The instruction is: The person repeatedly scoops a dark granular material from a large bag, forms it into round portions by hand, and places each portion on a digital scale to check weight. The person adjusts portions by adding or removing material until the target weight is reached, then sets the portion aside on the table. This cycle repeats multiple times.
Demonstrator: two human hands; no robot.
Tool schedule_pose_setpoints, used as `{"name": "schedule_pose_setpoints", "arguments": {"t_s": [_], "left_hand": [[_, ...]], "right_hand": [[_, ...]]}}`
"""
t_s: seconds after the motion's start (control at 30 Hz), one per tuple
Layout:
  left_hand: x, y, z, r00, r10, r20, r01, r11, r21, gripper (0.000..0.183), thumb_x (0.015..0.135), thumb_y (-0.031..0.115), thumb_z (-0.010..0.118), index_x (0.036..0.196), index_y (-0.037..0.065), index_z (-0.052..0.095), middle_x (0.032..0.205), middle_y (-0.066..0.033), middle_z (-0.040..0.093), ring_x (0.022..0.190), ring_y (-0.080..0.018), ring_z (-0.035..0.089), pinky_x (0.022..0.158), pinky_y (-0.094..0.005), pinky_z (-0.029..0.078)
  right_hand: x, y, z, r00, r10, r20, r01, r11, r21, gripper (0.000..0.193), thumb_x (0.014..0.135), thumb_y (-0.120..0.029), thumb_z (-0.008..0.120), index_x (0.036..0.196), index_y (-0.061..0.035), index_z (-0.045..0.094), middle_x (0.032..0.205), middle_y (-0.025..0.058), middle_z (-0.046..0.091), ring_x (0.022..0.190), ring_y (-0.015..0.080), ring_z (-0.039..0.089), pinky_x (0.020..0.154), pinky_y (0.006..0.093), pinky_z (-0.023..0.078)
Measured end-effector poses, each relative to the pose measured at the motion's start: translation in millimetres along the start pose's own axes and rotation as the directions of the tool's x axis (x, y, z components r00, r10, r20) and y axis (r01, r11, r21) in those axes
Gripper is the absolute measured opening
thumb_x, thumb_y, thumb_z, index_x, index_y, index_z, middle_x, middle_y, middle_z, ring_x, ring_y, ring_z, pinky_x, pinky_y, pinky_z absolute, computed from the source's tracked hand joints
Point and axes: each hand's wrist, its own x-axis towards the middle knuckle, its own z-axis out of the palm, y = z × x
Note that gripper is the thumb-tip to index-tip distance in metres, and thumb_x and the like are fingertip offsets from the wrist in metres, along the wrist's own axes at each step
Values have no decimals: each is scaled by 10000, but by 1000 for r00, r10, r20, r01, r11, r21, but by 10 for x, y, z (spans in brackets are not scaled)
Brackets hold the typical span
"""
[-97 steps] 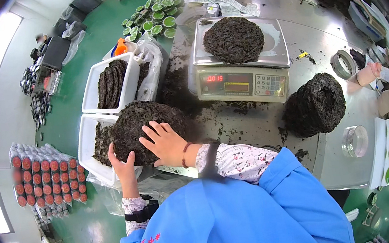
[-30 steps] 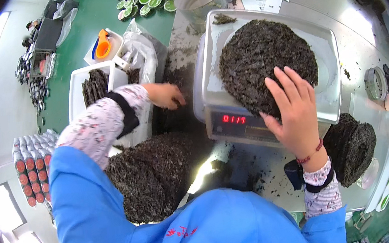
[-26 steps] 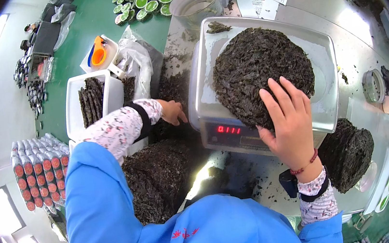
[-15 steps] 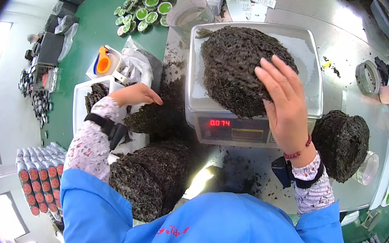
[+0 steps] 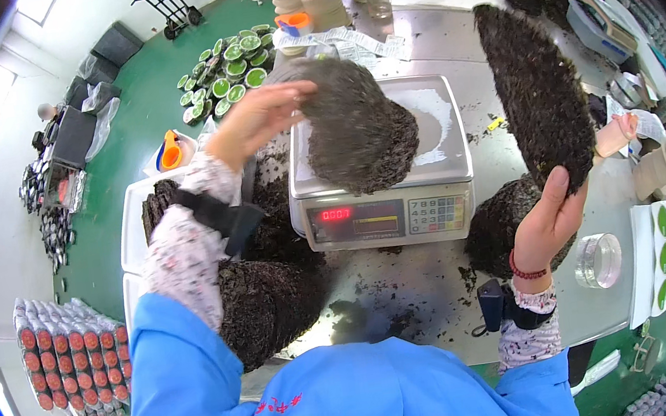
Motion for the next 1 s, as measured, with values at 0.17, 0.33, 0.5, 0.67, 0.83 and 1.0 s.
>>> {"name": "schedule_pose_setpoints", "arguments": {"t_s": [0.17, 0.33, 0.5, 0.67, 0.83, 1.0], "left_hand": [[4, -305, 102, 982, -56, -178, 169, 678, 715, 398, 872, 145, 620, 1239, 2, 564, 1193, -97, 601, 1084, -176, 552, 946, -305, 430], [-1213, 411, -46, 998, 41, -51, 12, 645, 764, 436, 918, 181, 573, 1308, 2, 498, 1272, -118, 556, 1185, -190, 502, 1010, -304, 379], [-2900, 610, -13, 967, -4, -253, 223, 486, 845, 524, 877, 204, 628, 1330, -5, 465, 1291, -115, 541, 1180, -199, 509, 1016, -326, 390], [-4068, -564, 387, 988, 48, -148, 142, 104, 984, 931, 642, 303, 821, 1402, 31, 357, 1439, -183, 340, 1346, -327, 313, 1097, -433, 284], [-4210, -1130, 668, 970, 114, -216, 211, 52, 976, 770, 696, 188, 753, 1372, 54, 408, 1448, -172, 335, 1356, -339, 299, 1095, -437, 297], [-4347, -1038, 551, 822, 416, -389, 195, 436, 879, 362, 844, 92, 607, 1197, 15, 577, 1230, -149, 579, 1165, -258, 538, 989, -351, 419]], "right_hand": [[-136, -19, -327, 998, 15, 62, -17, 999, 34, 407, 1008, -214, 440, 1317, 50, 428, 1281, 119, 528, 1123, 189, 515, 966, 298, 396], [-304, -108, -375, 969, 173, 175, -174, 985, -9, 384, 1004, -208, 450, 1290, 49, 465, 1209, 101, 567, 1041, 157, 536, 912, 273, 421], [-579, -217, -131, 932, 202, 302, -233, 970, 71, 332, 988, -174, 485, 1215, 65, 522, 1108, 92, 609, 953, 134, 548, 863, 258, 428], [-786, -435, 81, 834, 146, 532, -251, 959, 129, 312, 982, -166, 502, 1196, 59, 533, 1026, 38, 604, 868, 76, 510, 783, 212, 423], [-972, -527, 186, 770, 128, 625, -237, 967, 94, 313, 973, -159, 519, 1203, 53, 528, 923, -12, 582, 767, 40, 451, 683, 188, 393], [-1113, -654, 217, 695, 146, 704, -292, 952, 91, 303, 964, -155, 533, 1187, 50, 526, 886, -21, 559, 745, 39, 426, 668, 187, 377]]}}
